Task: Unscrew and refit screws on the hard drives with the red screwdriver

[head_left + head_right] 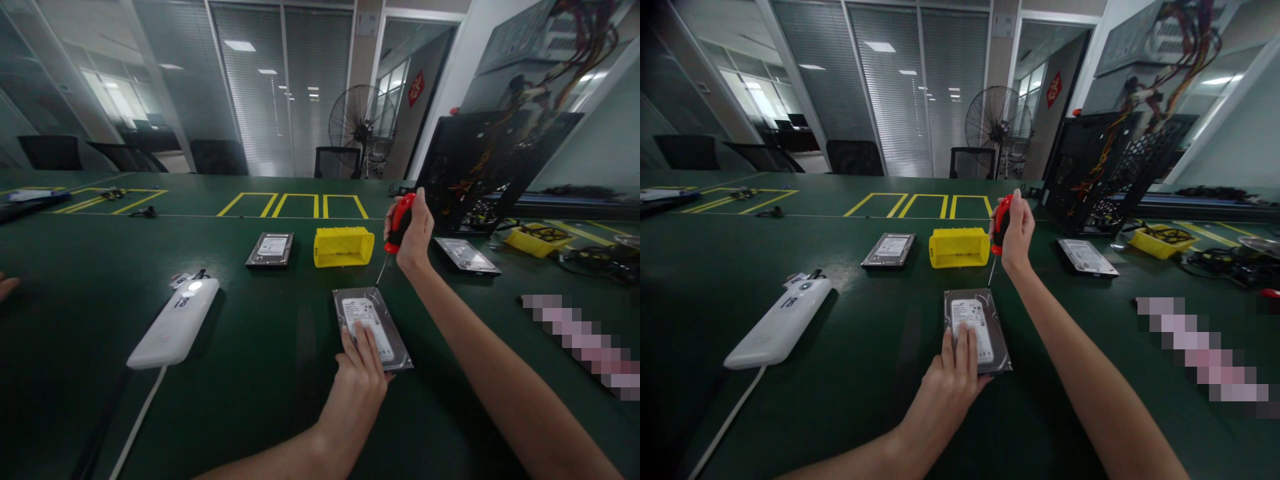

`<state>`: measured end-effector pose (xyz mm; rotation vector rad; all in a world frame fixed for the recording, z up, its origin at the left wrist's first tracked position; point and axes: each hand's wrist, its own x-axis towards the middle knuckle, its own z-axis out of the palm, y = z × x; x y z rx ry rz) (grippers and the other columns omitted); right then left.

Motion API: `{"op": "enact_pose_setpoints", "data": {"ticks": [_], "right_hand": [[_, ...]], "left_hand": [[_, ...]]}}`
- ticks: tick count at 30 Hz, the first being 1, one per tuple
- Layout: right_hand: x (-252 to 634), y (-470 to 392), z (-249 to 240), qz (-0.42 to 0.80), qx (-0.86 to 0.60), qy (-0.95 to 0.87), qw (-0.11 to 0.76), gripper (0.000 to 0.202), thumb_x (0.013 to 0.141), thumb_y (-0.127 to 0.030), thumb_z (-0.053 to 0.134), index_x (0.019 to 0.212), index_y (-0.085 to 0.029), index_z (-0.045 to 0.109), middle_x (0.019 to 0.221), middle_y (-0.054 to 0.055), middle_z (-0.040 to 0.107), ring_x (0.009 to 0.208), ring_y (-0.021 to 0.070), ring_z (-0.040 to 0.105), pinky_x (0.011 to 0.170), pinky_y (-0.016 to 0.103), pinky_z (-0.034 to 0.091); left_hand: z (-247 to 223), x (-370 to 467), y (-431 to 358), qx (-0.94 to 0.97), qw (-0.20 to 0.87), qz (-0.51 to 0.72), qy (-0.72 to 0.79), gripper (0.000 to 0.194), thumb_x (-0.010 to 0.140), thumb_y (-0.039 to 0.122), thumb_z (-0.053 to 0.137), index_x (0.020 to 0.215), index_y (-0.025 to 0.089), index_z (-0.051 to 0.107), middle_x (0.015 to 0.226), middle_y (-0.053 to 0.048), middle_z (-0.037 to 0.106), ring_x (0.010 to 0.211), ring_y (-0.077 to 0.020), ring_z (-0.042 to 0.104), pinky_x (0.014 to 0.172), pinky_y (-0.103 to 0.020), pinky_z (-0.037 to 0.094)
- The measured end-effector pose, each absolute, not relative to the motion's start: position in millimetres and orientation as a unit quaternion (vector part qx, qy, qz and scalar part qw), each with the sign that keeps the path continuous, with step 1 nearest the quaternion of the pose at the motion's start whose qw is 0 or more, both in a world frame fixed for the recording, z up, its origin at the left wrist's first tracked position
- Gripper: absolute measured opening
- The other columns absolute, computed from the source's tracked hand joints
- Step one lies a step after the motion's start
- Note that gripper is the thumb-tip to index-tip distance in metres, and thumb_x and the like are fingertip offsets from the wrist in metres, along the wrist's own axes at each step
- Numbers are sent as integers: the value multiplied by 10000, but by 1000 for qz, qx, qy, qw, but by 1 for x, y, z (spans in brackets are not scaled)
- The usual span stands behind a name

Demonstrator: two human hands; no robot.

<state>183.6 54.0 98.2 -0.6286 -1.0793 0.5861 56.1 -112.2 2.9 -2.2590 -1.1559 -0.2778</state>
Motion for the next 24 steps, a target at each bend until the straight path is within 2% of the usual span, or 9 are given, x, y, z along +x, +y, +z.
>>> {"op": "enact_pose_setpoints", "data": {"ticks": [6,9,11,12,14,15,17,20,24], "right_hand": [[196,57,112,217,-275,-447,823,478,865,-579,285,731,-176,506,516,-35,467,322,70,403,278,191,273],[219,59,117,194,-332,-471,794,469,859,-610,258,802,-194,466,555,-33,466,347,68,415,307,185,292],[236,60,107,216,-457,-522,687,443,855,-614,280,857,-200,435,596,-28,463,376,71,429,328,186,327],[243,60,97,235,-542,-546,594,413,861,-596,299,882,-200,416,602,-29,459,394,77,442,343,190,350],[253,56,72,248,-692,-600,316,333,892,-515,303,956,-198,382,615,-27,475,444,91,490,419,216,431],[255,54,58,252,-710,-607,252,307,889,-475,344,957,-181,403,588,-13,492,443,114,504,435,248,443],[257,48,35,237,-721,-624,185,272,874,-420,405,929,-159,458,609,36,542,533,164,562,534,307,476],[252,40,17,161,-714,-663,160,301,845,-434,452,921,-154,533,876,129,589,893,279,558,779,428,439],[245,28,19,-21,-660,-739,135,335,839,-406,474,1052,-172,582,1069,145,519,1036,331,437,816,484,386]], "left_hand": [[1,56,-112,-841,307,-111,-431,624,735,464,629,1177,28,567,1179,-259,555,978,-378,603,529,-307,547],[1,56,-112,-841,311,-110,-430,628,734,470,628,1179,31,566,1177,-254,559,980,-373,603,540,-302,547],[2,56,-112,-842,312,-106,-428,619,743,467,619,1183,34,564,1177,-251,560,983,-370,603,548,-301,547],[2,56,-112,-842,311,-105,-428,615,748,466,614,1184,35,564,1178,-251,560,983,-369,603,549,-300,547],[3,56,-113,-843,307,-102,-430,611,751,469,609,1183,38,565,1177,-250,561,979,-368,605,547,-301,548],[3,56,-113,-843,303,-101,-432,615,748,474,610,1181,39,567,1175,-251,561,976,-370,606,543,-303,548],[2,56,-113,-845,297,-98,-433,621,743,477,614,1181,39,567,1178,-253,558,977,-375,604,545,-308,549],[1,56,-114,-849,295,-94,-428,619,749,459,615,1189,28,556,1194,-261,543,992,-384,593,549,-311,550],[-1,57,-113,-846,297,-102,-432,628,758,460,606,1190,8,549,1192,-275,536,985,-395,593,538,-316,546]]}}
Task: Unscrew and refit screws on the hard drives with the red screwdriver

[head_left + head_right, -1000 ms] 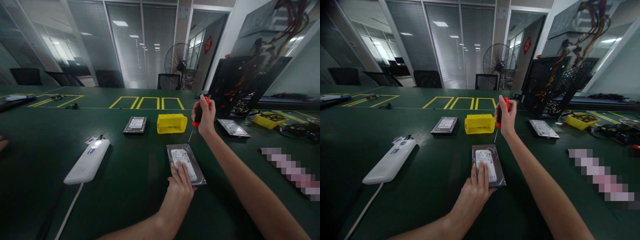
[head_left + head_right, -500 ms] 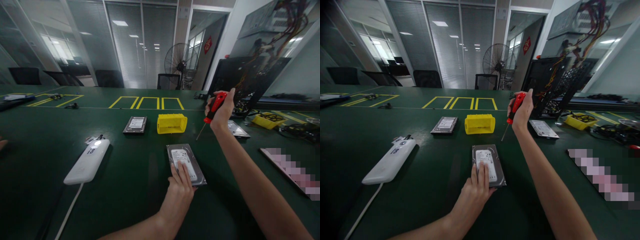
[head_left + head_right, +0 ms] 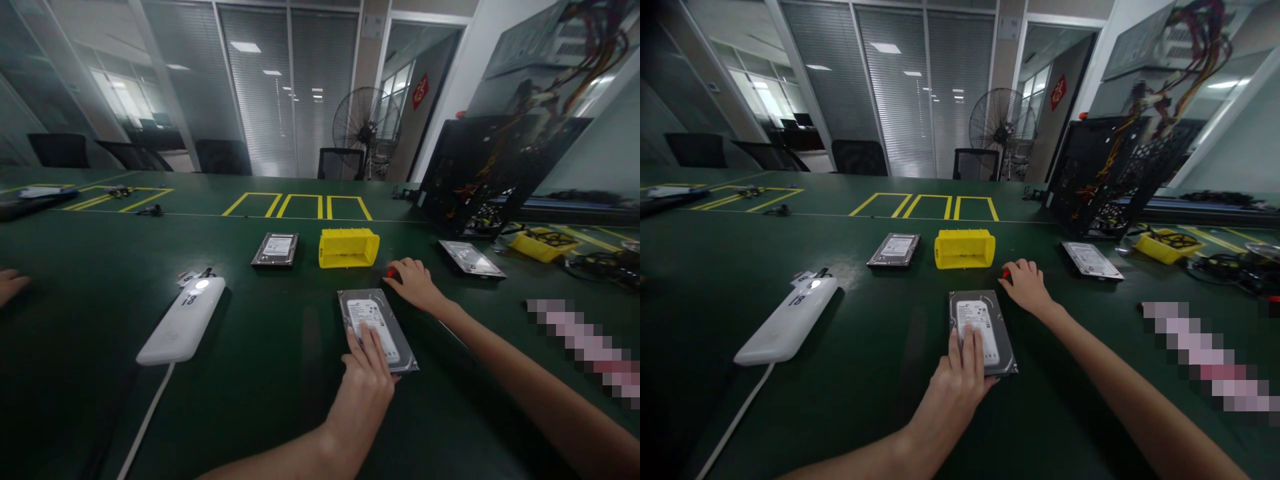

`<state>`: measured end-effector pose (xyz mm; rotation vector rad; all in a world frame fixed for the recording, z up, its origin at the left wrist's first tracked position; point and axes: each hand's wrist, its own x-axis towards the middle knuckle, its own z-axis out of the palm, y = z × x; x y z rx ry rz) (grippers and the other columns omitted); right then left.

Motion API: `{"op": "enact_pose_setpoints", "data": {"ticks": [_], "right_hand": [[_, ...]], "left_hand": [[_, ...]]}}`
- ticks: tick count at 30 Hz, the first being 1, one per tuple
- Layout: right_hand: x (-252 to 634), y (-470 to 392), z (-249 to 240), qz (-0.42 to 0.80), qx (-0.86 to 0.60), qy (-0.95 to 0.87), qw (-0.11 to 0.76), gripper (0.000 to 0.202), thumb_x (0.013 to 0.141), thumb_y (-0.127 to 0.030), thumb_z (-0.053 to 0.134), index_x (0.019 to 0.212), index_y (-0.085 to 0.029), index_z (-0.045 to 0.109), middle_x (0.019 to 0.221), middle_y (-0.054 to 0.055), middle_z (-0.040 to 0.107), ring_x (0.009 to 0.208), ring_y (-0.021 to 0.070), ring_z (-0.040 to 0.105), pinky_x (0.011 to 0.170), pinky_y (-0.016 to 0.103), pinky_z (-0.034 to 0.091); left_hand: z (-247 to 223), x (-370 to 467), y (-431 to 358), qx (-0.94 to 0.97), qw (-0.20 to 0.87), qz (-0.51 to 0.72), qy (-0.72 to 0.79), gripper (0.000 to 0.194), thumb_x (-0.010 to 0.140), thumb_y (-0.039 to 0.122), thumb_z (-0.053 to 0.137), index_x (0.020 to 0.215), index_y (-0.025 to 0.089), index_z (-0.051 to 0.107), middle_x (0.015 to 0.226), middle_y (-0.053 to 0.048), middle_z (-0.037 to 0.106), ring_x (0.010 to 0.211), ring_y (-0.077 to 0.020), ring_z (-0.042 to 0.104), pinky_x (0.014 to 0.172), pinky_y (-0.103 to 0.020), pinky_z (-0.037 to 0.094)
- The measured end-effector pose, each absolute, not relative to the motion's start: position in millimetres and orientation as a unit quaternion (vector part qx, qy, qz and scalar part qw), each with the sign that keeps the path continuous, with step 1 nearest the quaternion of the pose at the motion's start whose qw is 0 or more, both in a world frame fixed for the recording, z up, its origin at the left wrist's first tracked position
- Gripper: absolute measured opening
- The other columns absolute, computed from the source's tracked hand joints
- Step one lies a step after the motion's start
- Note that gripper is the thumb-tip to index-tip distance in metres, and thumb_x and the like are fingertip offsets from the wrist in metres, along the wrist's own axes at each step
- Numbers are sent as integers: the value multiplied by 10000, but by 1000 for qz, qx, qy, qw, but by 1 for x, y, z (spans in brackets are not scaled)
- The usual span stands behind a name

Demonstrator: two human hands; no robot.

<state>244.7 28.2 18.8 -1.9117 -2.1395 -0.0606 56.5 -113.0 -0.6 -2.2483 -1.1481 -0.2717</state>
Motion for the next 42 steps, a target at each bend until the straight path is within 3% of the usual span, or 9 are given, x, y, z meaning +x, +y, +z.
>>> {"op": "enact_pose_setpoints", "data": {"ticks": [6,16,23,29,35,42], "right_hand": [[241,1,26,-59,-543,-822,161,172,854,-332,507,911,-272,657,1065,51,525,1061,252,413,869,439,321],[243,5,19,-17,-530,-825,196,146,852,-292,530,882,-292,673,1062,22,551,1066,229,414,886,429,272],[248,15,30,16,-491,-855,168,118,823,-282,574,832,-295,691,976,3,604,1042,219,441,907,440,229],[250,24,39,101,-486,-858,133,204,842,-361,522,879,-243,685,942,20,639,955,202,516,859,389,307],[248,30,49,114,-475,-867,94,204,837,-351,525,857,-234,691,918,13,666,947,208,547,899,388,293],[254,43,55,225,-423,-872,98,259,826,-363,537,864,-172,707,887,39,673,880,168,577,795,263,412]], "left_hand": [[4,57,-113,-849,294,-98,-428,621,748,461,617,1180,18,561,1179,-268,548,961,-383,609,523,-309,545],[1,57,-113,-847,290,-100,-434,626,727,455,641,1178,29,564,1186,-267,544,970,-390,603,534,-323,550],[1,57,-113,-850,287,-93,-432,624,736,449,633,1186,25,555,1192,-276,536,977,-388,600,524,-314,546],[4,56,-113,-853,285,-88,-427,600,747,435,628,1182,28,560,1187,-270,543,973,-383,604,530,-313,551],[4,55,-111,-855,271,-104,-430,616,721,449,653,1177,43,566,1184,-250,551,972,-370,608,528,-304,552],[3,57,-113,-848,287,-106,-433,613,718,448,657,1163,35,576,1173,-256,558,972,-375,606,525,-295,543]]}}
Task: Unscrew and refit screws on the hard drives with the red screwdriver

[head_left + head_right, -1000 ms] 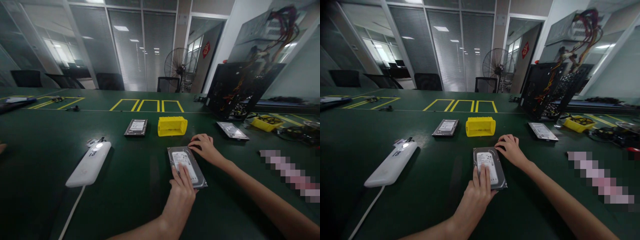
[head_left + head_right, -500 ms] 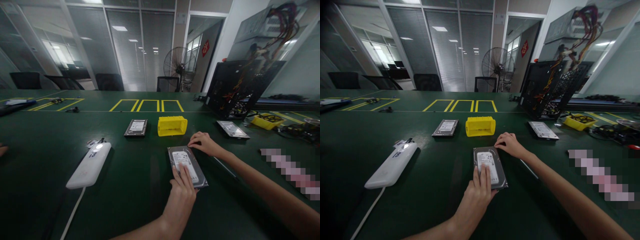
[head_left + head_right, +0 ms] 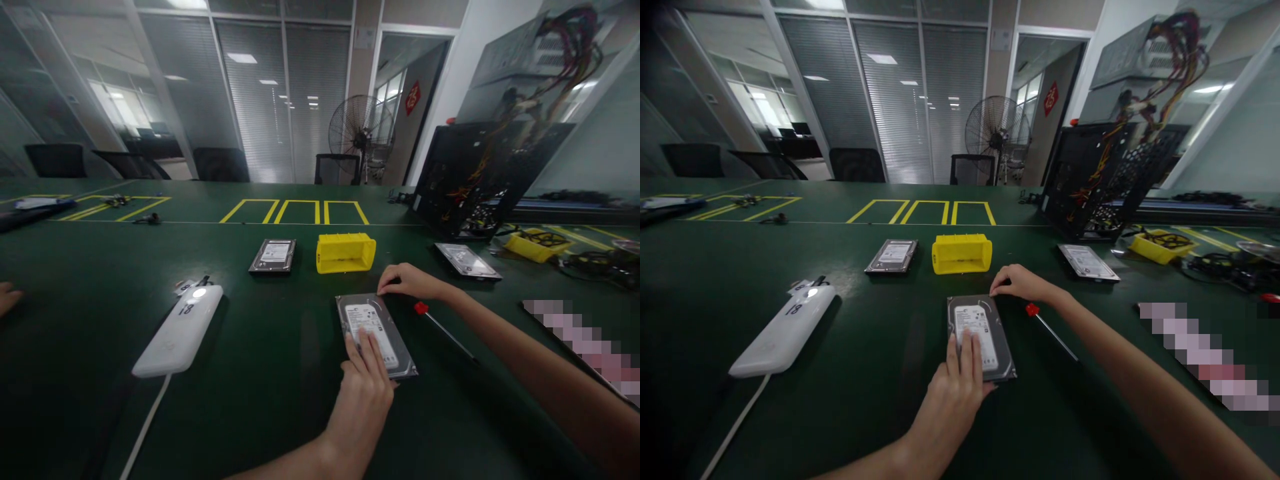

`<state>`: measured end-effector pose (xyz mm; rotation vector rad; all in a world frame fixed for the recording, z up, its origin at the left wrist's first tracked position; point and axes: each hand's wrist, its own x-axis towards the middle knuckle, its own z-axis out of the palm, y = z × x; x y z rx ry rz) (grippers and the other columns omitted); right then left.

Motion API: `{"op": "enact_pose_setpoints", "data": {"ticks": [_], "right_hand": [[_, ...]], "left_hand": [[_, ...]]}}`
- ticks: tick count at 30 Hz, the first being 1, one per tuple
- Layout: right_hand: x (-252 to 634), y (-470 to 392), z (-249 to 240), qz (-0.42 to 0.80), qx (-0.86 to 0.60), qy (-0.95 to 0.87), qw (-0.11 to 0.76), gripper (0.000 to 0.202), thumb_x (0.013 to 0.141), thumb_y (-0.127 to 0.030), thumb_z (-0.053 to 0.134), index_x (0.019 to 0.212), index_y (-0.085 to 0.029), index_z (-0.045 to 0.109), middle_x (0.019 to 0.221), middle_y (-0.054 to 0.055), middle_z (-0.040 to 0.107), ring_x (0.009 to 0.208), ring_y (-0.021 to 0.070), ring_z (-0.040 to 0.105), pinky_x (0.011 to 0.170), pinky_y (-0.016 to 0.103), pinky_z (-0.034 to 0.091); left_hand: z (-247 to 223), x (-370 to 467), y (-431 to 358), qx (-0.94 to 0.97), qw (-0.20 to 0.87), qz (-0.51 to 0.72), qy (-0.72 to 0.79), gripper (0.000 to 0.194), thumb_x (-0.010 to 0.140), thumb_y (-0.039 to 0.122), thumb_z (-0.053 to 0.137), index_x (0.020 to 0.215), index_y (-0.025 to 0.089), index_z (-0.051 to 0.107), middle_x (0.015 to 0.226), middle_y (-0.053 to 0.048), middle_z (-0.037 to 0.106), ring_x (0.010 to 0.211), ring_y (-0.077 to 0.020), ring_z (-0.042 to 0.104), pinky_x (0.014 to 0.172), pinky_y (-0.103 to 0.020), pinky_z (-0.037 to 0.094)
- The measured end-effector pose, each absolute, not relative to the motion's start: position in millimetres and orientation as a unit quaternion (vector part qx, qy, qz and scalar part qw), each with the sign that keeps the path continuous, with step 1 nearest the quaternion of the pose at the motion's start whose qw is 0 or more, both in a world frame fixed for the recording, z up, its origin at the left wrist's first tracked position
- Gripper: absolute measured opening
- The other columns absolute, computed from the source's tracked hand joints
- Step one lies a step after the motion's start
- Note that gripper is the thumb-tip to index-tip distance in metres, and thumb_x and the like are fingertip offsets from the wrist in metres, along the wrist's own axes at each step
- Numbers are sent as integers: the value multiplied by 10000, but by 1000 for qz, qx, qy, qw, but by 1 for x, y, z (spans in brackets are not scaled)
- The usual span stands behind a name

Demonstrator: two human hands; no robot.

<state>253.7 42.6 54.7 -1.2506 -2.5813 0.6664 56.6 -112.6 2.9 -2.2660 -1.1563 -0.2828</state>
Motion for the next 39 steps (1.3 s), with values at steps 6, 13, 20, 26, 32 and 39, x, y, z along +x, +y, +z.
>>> {"op": "enact_pose_setpoints", "data": {"ticks": [6,13,20,26,32,39], "right_hand": [[255,57,57,284,-383,-876,69,279,803,-385,561,850,-156,714,894,45,671,901,164,587,818,245,426],[253,64,62,243,-342,-907,36,272,818,-375,543,848,-165,714,883,39,669,890,154,591,818,245,429],[248,71,69,242,-352,-904,-30,231,800,-353,565,854,-189,717,848,9,696,802,141,629,754,220,432],[241,72,75,205,-351,-911,-74,198,789,-306,572,838,-184,720,783,7,700,727,136,634,687,213,421],[244,82,73,278,-362,-886,-86,212,781,-305,565,839,-176,723,786,14,704,753,142,642,717,221,432],[238,104,74,417,-372,-817,-144,211,729,-279,609,834,-127,710,799,39,704,758,145,644,750,246,455]], "left_hand": [[3,57,-114,-845,306,-94,-429,605,720,459,647,1145,33,592,1168,-269,557,960,-380,611,513,-292,533],[7,57,-114,-849,306,-86,-422,593,740,454,625,1144,22,590,1157,-271,563,948,-380,616,499,-287,526],[1,56,-113,-847,302,-114,-422,584,742,443,630,1148,25,589,1161,-264,562,961,-379,610,497,-275,529],[-1,56,-110,-847,292,-108,-430,589,729,410,652,1171,30,571,1186,-254,550,988,-377,598,548,-297,556],[-3,56,-111,-844,314,-98,-424,518,725,279,657,1174,36,570,1196,-252,545,994,-380,594,580,-320,566],[-2,57,-111,-846,316,-82,-422,543,724,283,652,1184,10,556,1191,-274,536,977,-400,594,550,-315,559]]}}
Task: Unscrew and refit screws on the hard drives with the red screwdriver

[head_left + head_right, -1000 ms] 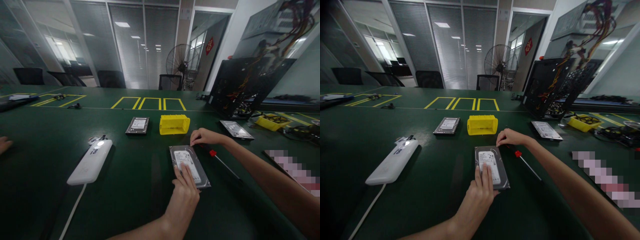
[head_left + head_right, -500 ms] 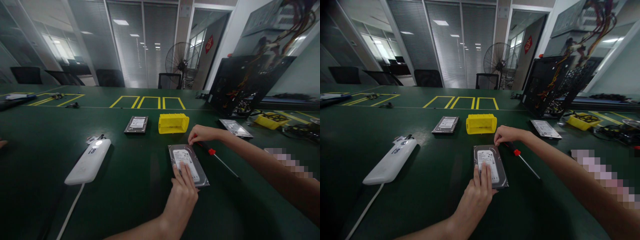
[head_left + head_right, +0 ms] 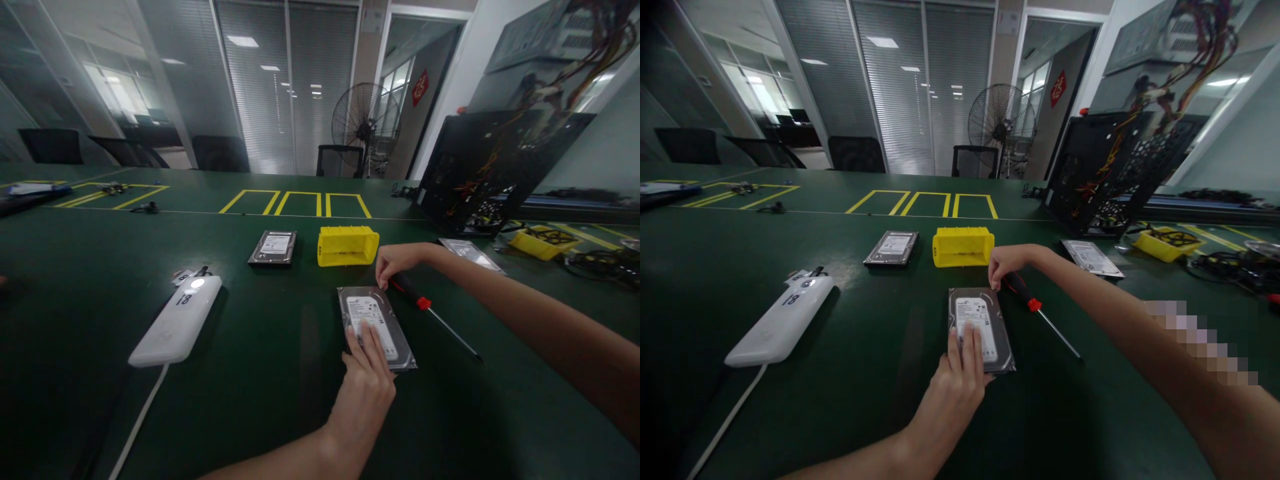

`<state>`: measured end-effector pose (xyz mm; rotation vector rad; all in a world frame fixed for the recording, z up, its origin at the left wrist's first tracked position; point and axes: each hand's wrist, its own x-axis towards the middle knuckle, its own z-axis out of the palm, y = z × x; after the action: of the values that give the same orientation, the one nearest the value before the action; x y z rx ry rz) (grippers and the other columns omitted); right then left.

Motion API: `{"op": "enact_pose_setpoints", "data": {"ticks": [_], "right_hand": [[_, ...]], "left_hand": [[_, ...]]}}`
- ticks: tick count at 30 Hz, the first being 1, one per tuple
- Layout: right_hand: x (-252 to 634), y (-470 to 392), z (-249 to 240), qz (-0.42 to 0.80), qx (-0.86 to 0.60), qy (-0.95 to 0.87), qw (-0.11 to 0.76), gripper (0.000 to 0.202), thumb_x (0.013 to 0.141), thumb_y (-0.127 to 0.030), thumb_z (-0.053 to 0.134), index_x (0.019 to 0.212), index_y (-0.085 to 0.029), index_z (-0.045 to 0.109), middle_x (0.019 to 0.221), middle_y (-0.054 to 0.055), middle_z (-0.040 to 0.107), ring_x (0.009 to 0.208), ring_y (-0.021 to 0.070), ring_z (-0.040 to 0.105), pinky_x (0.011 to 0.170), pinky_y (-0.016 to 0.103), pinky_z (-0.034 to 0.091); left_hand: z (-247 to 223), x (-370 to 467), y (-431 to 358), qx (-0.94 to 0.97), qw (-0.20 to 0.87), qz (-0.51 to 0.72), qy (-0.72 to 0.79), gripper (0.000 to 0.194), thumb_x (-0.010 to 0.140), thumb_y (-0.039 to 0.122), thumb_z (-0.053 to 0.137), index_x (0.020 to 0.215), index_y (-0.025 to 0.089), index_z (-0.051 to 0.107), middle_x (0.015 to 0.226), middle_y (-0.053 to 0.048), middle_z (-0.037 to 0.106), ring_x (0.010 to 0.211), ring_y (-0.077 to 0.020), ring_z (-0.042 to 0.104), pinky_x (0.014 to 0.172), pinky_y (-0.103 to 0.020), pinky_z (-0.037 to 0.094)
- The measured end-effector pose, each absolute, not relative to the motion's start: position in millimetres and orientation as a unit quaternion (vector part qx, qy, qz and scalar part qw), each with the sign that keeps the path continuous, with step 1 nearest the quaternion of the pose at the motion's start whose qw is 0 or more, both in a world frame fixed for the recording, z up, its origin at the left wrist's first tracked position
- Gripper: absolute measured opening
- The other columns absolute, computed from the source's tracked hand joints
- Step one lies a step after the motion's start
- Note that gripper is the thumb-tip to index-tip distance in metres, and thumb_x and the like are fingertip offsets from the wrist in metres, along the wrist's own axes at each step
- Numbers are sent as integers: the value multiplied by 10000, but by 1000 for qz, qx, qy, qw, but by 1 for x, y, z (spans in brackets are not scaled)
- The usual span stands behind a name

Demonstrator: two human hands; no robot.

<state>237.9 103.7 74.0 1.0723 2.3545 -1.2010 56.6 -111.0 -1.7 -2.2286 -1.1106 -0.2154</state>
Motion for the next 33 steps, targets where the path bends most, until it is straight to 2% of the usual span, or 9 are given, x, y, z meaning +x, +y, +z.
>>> {"op": "enact_pose_setpoints", "data": {"ticks": [4,8,13,20,24,29,33], "right_hand": [[233,106,75,-425,383,802,171,197,714,-258,614,823,-120,703,784,37,701,756,149,643,751,254,464],[234,89,78,-284,403,858,145,189,720,-206,597,867,-154,705,833,33,701,753,157,635,697,254,465],[237,52,77,-100,425,894,98,249,826,-223,494,967,-212,699,956,26,691,881,195,621,798,310,447],[230,27,65,16,458,885,82,262,863,-244,448,968,-248,688,926,30,686,888,230,623,736,337,458],[233,30,64,12,463,884,65,215,835,-271,495,914,-244,693,880,14,688,848,216,629,708,313,456],[239,38,67,-119,486,865,23,203,796,-307,534,892,-223,692,840,6,689,780,160,637,655,235,450],[240,37,58,-168,481,861,-4,229,820,-359,513,899,-212,670,846,8,679,760,146,624,692,256,433]], "left_hand": [[-2,57,-112,-845,319,-70,-423,520,742,270,628,1191,18,553,1195,-266,539,987,-400,590,520,-300,544],[-1,57,-112,-846,316,-65,-425,488,767,247,595,1196,18,550,1210,-271,526,994,-393,590,504,-287,531],[0,58,-114,-846,317,-60,-424,513,754,253,610,1197,2,542,1211,-279,521,991,-401,588,491,-288,525],[-2,58,-114,-842,321,-65,-429,505,762,269,605,1193,12,546,1210,-269,525,990,-386,593,492,-273,518],[0,58,-114,-843,324,-57,-426,513,766,287,600,1197,16,543,1211,-265,526,986,-388,594,495,-283,519],[0,58,-114,-845,323,-51,-424,517,768,300,598,1203,26,541,1213,-260,529,1001,-387,588,504,-286,522],[-1,58,-114,-844,324,-48,-426,509,779,304,586,1208,35,539,1221,-262,523,993,-384,593,491,-285,515]]}}
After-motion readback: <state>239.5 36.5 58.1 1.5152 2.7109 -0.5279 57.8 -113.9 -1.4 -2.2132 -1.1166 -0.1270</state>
